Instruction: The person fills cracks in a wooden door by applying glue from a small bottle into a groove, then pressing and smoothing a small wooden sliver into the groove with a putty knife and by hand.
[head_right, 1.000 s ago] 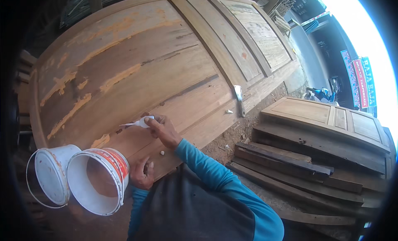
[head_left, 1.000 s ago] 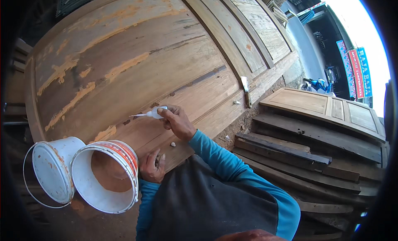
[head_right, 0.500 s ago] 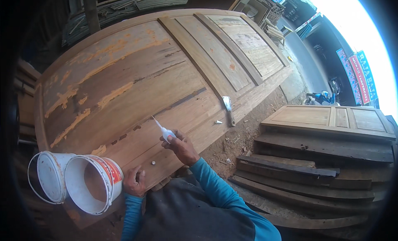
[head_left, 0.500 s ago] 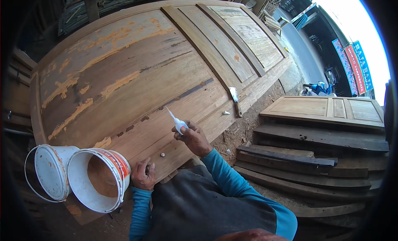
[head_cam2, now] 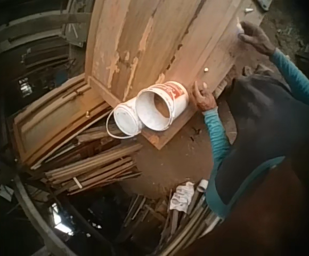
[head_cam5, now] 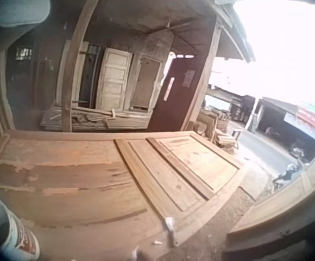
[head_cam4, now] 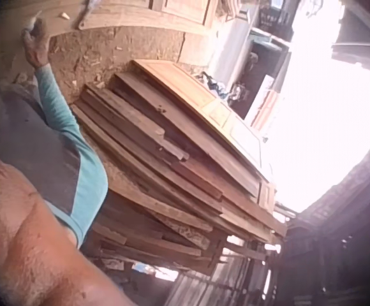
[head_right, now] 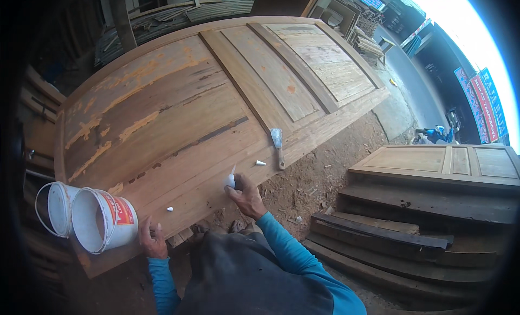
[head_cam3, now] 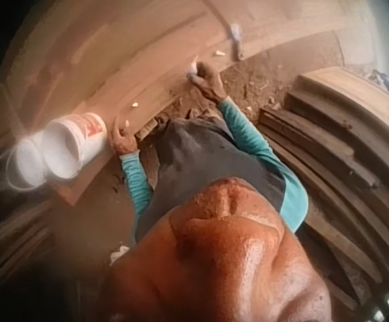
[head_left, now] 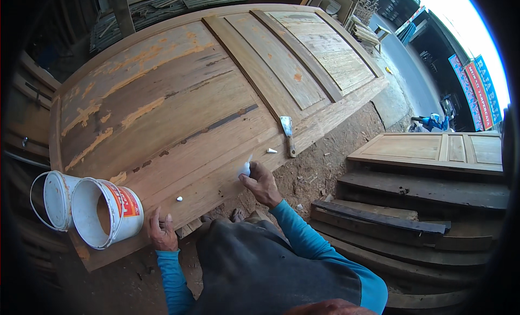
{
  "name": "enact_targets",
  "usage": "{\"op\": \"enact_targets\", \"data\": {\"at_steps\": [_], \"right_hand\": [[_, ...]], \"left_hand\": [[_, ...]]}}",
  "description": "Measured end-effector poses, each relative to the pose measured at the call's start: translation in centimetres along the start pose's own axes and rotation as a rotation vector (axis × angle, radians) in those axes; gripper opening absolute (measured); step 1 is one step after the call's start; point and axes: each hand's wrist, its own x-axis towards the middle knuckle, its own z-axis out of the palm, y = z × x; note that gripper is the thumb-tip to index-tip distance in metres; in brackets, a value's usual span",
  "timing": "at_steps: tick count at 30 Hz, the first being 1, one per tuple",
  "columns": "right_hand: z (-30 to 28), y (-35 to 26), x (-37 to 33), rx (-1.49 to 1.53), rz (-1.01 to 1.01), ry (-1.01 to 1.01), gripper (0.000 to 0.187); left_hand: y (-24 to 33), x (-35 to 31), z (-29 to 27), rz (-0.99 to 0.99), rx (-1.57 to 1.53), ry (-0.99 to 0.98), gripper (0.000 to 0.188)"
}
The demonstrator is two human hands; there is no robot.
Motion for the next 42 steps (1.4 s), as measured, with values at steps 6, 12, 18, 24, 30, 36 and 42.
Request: {"op": "enact_targets", "data": {"at_steps": [6,12,18,24,30,36,42], "right_hand": [[-1.5,0.8,0.2,-0.520,-0.162,0.067,0.031],[-1.6,1.6,0.1,-0.571,-0.149,0.105,0.024],[-1.2,3.1,-0.1,-0.554,-0.249,0.129,0.024],[-0.3,3.7,0.3,-0.584,-0.319,0.202,0.026],[0.5,4.4,0.0,-0.592,-0.374,0.429,0.019],[1.6,3.8,-1.1,-0.718,-0.294,0.530,0.018],[2.3,3.4,-2.5,-0.717,-0.104,0.500,0.021]], "left_hand": [[3.7,-3.7,0.3,-0.072,0.040,0.191,0.040],[4.7,-5.6,-2.3,-0.215,0.024,0.280,0.033],[0.3,-6.0,-6.8,-0.370,-0.038,0.682,0.037],[-7.0,-1.9,-14.0,-0.373,-0.082,0.963,0.049],[-11.7,7.1,-23.6,-0.361,-0.247,0.919,0.080],[-15.0,12.0,-24.8,-0.492,-0.517,0.732,0.099],[-16.6,15.4,-24.9,-0.525,-0.425,0.755,0.088]]}}
